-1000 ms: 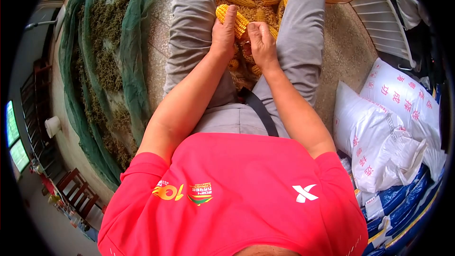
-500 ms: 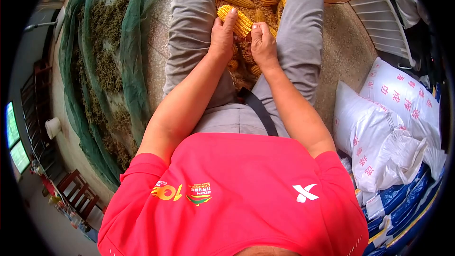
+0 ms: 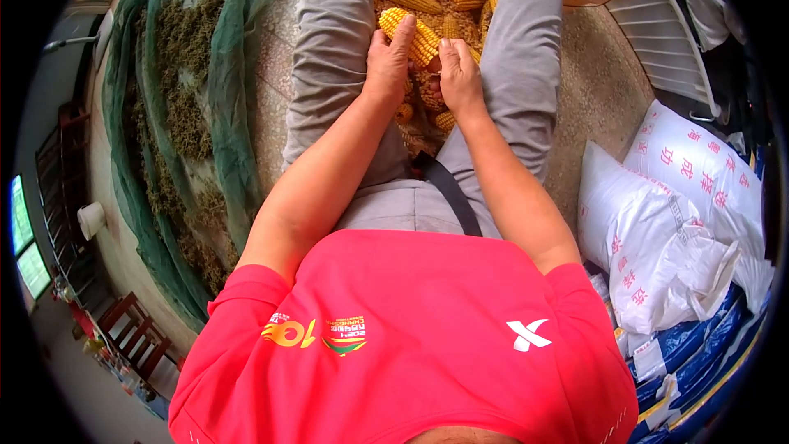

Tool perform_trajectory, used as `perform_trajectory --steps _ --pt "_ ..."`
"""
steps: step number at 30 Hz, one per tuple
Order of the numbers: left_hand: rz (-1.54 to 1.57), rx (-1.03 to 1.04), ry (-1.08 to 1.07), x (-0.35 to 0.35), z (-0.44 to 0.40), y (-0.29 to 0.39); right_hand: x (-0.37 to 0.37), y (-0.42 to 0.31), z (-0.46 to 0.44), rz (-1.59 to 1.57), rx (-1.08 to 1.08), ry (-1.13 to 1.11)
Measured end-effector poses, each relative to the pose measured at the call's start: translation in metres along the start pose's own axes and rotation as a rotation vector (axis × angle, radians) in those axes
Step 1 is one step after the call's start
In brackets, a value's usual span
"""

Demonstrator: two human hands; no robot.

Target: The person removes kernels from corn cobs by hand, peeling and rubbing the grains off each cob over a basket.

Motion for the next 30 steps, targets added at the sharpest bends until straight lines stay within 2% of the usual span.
perform_trajectory --steps 2,8,10,14,16,20,22,23,26,28,30 --pt "-0.016 0.001 0.008 -0.001 0.0 0.0 -0.002 0.007 -0.003 0.016 -0.083 0.043" --pt "0.021 0.055 0.017 -0.001 -0.002 0.001 -0.002 -0.006 0.008 -0.185 0.169 -0.072" --pt "-0.018 0.028 0.037 -0.003 -0.002 0.0 0.0 -0.011 0.008 -0.124 0.043 -0.078" --pt "0.021 0.009 0.03 -0.003 -0.004 -0.001 0.0 -0.009 0.007 -0.101 0.005 -0.063" --pt "0.009 -0.003 0.039 -0.003 -0.004 -0.002 0.001 -0.006 0.004 -0.043 -0.115 -0.023" --pt "0.009 0.016 0.027 -0.002 -0.002 0.0 0.001 0.001 0.0 0.024 -0.173 0.036" --pt "0.018 0.014 0.03 -0.002 -0.002 -0.001 -0.004 -0.011 0.001 0.208 -0.385 0.136" --pt "0.018 0.014 0.029 -0.002 -0.001 -0.001 -0.003 -0.01 0.0 0.208 -0.385 0.137" --pt "0.011 0.015 0.029 -0.002 -0.001 -0.001 -0.008 -0.012 0.0 0.192 -0.381 0.193" --pt "0.015 0.003 0.022 -0.001 0.001 -0.001 -0.007 -0.005 0.001 0.041 -0.04 0.065" --pt "0.01 0.006 0.032 -0.001 0.0 0.0 -0.009 -0.015 0.007 -0.026 0.036 0.038"
Point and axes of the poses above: each hand's wrist, its own z-axis away from the middle knuckle, its own x-axis out of the palm, y = z × x, the point moved 7 cm from there along -z, towards the middle knuckle, and after that the axes turned 10 degrees about y, right-handed, at the moved point
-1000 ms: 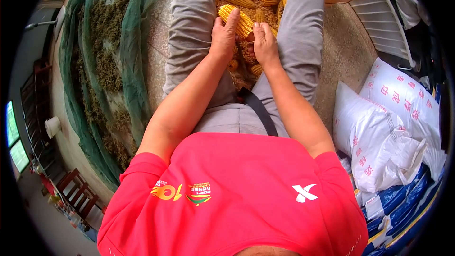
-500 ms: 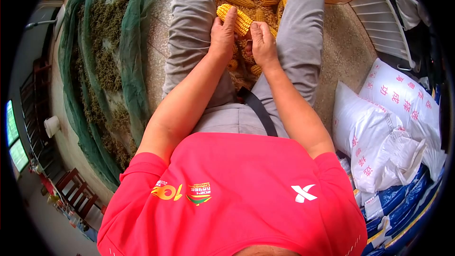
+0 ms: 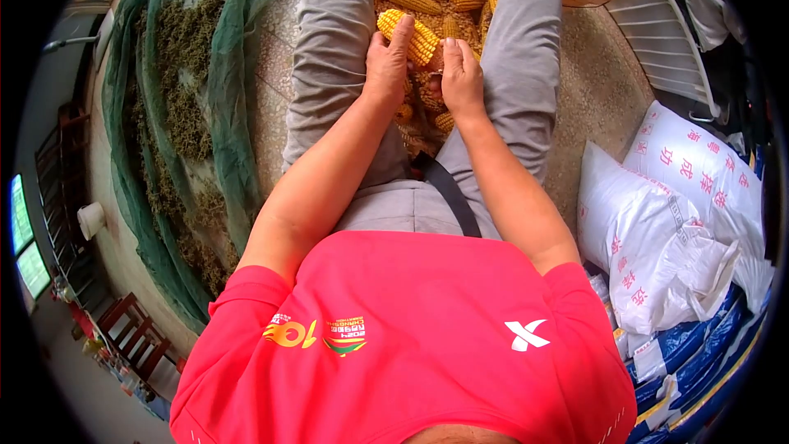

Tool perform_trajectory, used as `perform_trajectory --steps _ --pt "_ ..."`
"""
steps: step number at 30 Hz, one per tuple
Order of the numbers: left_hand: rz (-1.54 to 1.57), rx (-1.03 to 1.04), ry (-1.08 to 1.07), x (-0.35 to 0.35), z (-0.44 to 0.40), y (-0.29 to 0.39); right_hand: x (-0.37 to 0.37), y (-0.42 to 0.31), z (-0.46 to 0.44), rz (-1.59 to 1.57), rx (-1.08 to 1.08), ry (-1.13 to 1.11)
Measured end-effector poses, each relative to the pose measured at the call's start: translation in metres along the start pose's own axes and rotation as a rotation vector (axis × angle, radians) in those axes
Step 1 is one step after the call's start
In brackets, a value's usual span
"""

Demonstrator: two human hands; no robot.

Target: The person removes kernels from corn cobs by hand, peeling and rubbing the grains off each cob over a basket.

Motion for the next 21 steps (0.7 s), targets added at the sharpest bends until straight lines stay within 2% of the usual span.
perform_trajectory --steps 2,5,10,14,17,19,21 --pt "-0.004 0.003 0.012 -0.002 -0.001 0.0 0.002 0.001 0.003 -0.063 0.078 -0.029" --pt "-0.058 0.013 0.005 -0.004 -0.002 0.0 0.006 -0.003 0.004 -0.011 -0.018 -0.076" --pt "0.033 -0.011 -0.045 0.0 -0.003 -0.002 0.008 0.009 -0.004 0.103 -0.289 0.016" --pt "0.081 -0.006 -0.079 0.002 -0.003 -0.003 0.008 0.014 -0.005 0.112 -0.285 -0.004" --pt "0.081 -0.018 -0.093 0.003 -0.002 -0.002 0.006 0.012 -0.004 0.059 -0.176 -0.03" --pt "0.084 -0.035 -0.083 0.003 0.001 0.0 0.005 0.005 0.004 -0.059 0.076 -0.108" --pt "0.087 -0.035 -0.077 0.003 0.001 0.001 0.006 0.005 0.003 -0.097 0.083 -0.124"
Point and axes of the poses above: each hand's wrist, its own z-axis away from the middle knuckle, its own x-axis out of the palm, y = z × x, the point moved 7 cm from there along -z, towards the middle knuckle, and after that the axes turned 10 degrees about y, right-handed, at the moved point
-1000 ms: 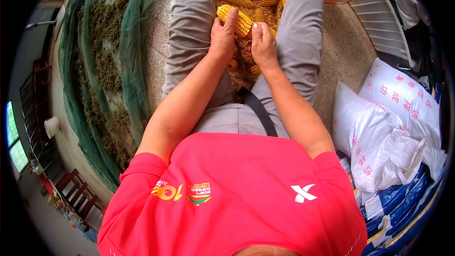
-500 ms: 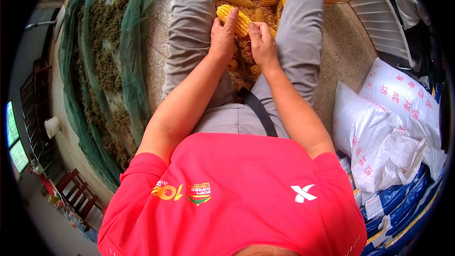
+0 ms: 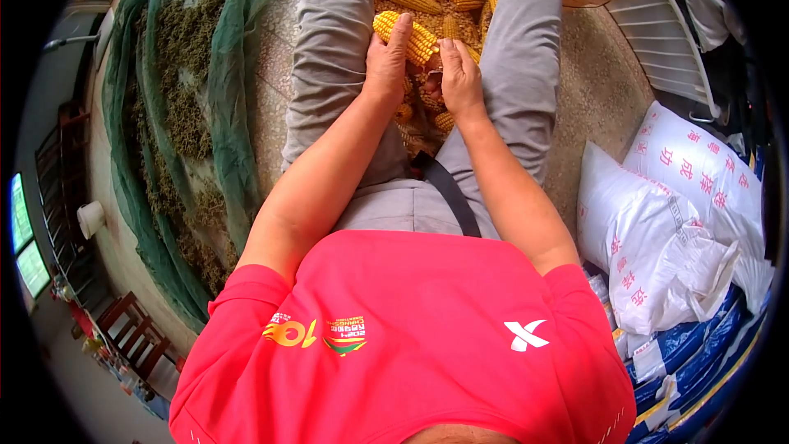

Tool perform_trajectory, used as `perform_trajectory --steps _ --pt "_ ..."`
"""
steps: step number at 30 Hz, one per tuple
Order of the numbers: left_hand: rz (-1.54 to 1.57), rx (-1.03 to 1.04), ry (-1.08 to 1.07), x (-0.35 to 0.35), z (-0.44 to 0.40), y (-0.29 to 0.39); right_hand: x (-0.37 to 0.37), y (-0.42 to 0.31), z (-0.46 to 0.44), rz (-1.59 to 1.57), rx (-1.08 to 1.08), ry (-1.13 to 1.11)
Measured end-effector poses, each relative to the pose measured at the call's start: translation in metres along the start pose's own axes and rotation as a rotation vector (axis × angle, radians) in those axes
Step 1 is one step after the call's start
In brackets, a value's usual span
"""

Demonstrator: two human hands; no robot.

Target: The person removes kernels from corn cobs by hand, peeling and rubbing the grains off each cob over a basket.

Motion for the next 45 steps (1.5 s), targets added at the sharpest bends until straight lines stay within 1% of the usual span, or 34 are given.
perform_trajectory --steps 2,4,8,10,11,13,17,19,20,22,23,25,26,28,35,37,38,40,45 --pt "0.003 -0.001 0.006 -0.001 0.0 0.0 0.002 0.001 0.0 -0.037 0.006 -0.017" --pt "0.004 -0.017 0.008 -0.003 -0.003 -0.003 0.004 -0.003 0.0 0.013 -0.071 -0.009" --pt "0.016 -0.017 -0.021 -0.002 -0.005 -0.003 0.002 0.005 -0.006 0.048 -0.103 0.011" --pt "0.008 0.017 -0.029 0.0 -0.001 0.001 0.002 0.001 -0.01 0.172 -0.31 0.079" --pt "0.007 0.016 -0.03 0.001 0.0 0.001 0.001 0.005 -0.012 0.171 -0.31 0.081" --pt "-0.084 0.084 -0.034 0.0 0.001 0.005 -0.001 0.002 -0.007 0.167 -0.097 0.085" --pt "-0.071 0.086 -0.018 0.001 0.001 0.005 -0.003 -0.002 -0.003 0.092 -0.079 0.069" --pt "-0.058 0.104 0.004 -0.001 0.0 0.005 -0.002 -0.006 0.002 0.04 -0.003 0.065" --pt "-0.058 0.104 0.005 -0.001 0.0 0.005 -0.002 -0.004 0.001 0.04 -0.003 0.065" --pt "-0.086 0.116 0.028 -0.002 -0.001 0.005 -0.007 -0.014 0.001 0.194 -0.303 0.173" --pt "-0.086 0.115 0.028 -0.002 0.0 0.005 -0.007 -0.007 -0.002 0.194 -0.303 0.173" --pt "-0.09 0.091 0.034 -0.002 0.001 0.005 -0.007 -0.007 -0.004 0.183 -0.407 0.194" --pt "-0.09 0.09 0.035 -0.001 0.002 0.006 -0.008 -0.004 -0.005 0.183 -0.407 0.193" --pt "-0.125 0.109 0.07 -0.003 0.001 0.005 -0.01 -0.018 0.003 0.28 -0.5 0.229" --pt "-0.072 0.151 0.06 -0.002 0.0 0.006 -0.009 -0.032 0.013 0.366 -0.58 0.237" --pt "-0.073 0.101 0.063 -0.001 0.004 0.006 -0.008 -0.038 0.017 0.437 -0.633 0.262" --pt "-0.074 0.101 0.063 -0.001 0.003 0.006 -0.009 -0.039 0.017 0.437 -0.633 0.262" --pt "-0.086 0.134 0.067 -0.003 0.001 0.005 -0.009 -0.044 0.019 0.512 -0.709 0.279" --pt "-0.098 0.173 0.079 -0.005 -0.003 0.003 -0.008 -0.038 0.016 0.466 -0.733 0.283"
Point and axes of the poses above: each hand's wrist, its own z-axis away from the middle knuckle, its own x-axis out of the palm, y = z × x, the point moved 7 cm from there along -z, towards the middle knuckle, and after that the axes turned 10 degrees about y, right-handed, at the moved point
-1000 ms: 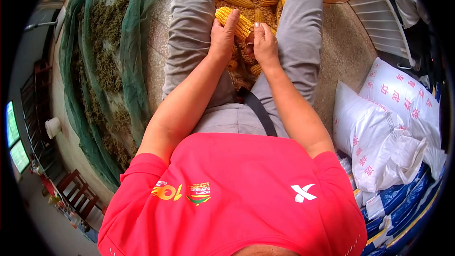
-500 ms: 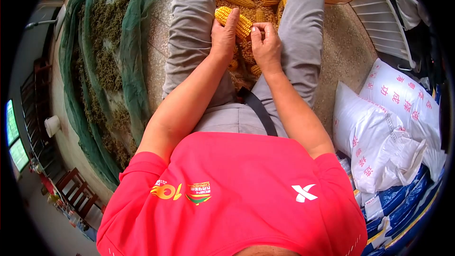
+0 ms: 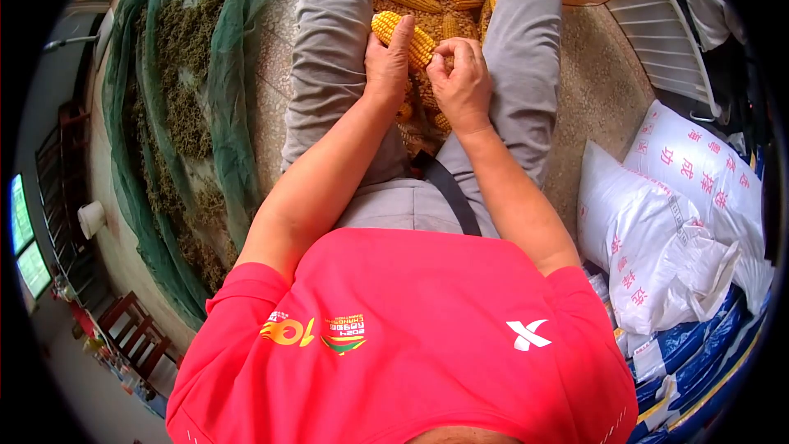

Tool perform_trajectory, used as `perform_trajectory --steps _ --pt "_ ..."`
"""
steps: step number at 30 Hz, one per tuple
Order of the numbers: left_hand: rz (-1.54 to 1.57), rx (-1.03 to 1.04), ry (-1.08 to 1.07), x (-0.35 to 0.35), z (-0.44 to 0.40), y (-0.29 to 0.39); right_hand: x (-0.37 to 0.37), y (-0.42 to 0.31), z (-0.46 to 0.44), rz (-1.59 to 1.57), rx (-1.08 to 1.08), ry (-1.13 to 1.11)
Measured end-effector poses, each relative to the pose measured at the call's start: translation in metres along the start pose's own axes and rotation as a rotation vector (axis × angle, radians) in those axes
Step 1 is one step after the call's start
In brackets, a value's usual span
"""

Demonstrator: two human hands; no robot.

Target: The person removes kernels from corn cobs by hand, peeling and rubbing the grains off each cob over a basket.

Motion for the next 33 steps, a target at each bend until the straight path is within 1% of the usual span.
perform_trajectory --steps 2,5,7,8,10,11,13,14,16,17,18,20,24,26,28,30,32,33 --pt "-0.009 -0.001 0.002 -0.001 0.001 0.001 0.0 0.002 0.001 -0.017 -0.013 0.013" --pt "-0.081 -0.016 0.003 -0.001 0.003 0.003 -0.003 0.01 0.0 0.009 0.051 0.028" --pt "-0.06 -0.009 -0.002 0.001 0.003 0.003 -0.005 0.029 0.001 -0.048 0.303 0.035" --pt "-0.06 -0.009 -0.001 0.0 0.003 0.003 -0.004 0.029 0.001 -0.048 0.303 0.034" --pt "-0.044 -0.036 0.009 -0.001 0.002 0.002 -0.003 0.031 0.001 -0.194 0.373 0.054" --pt "-0.042 -0.037 0.011 -0.001 0.002 0.001 -0.004 0.03 0.001 -0.194 0.371 0.051" --pt "-0.028 -0.008 0.017 0.0 0.003 0.004 0.002 0.027 0.003 -0.249 0.449 -0.072" --pt "-0.027 -0.008 0.019 0.0 0.004 0.005 0.004 0.028 0.004 -0.249 0.448 -0.074" --pt "-0.041 -0.03 0.014 0.0 0.004 0.004 0.013 0.025 0.01 -0.305 0.363 -0.13" --pt "-0.04 -0.03 0.015 0.0 0.004 0.005 0.02 0.031 0.014 -0.345 0.425 -0.166" --pt "-0.022 -0.03 0.007 0.001 0.005 0.005 0.021 0.031 0.014 -0.345 0.424 -0.167" --pt "-0.004 -0.03 -0.001 0.001 0.005 0.006 0.018 0.025 0.01 -0.266 0.286 -0.127" --pt "-0.036 -0.037 0.005 0.0 0.004 0.003 0.017 0.021 0.01 -0.221 0.255 -0.12" --pt "-0.074 -0.025 0.022 -0.001 0.005 0.004 0.015 0.016 0.009 -0.179 0.148 -0.064" --pt "-0.091 -0.062 0.022 -0.001 0.005 0.002 0.015 0.013 0.006 -0.158 0.137 -0.067" --pt "-0.077 -0.047 0.011 -0.001 0.003 -0.001 0.015 0.014 0.005 -0.137 0.127 -0.068" --pt "-0.063 -0.031 0.0 -0.002 0.001 -0.003 0.017 0.021 0.004 -0.169 0.194 -0.079" --pt "-0.064 -0.042 -0.005 -0.001 0.002 -0.002 0.013 0.016 0.002 -0.17 0.193 -0.079"
Point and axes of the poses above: each hand's wrist, its own z-axis away from the middle knuckle, its own x-axis out of the palm, y = z × x, the point moved 7 cm from there along -z, towards the middle knuckle, and after that the axes turned 10 degrees about y, right-handed, at the moved point
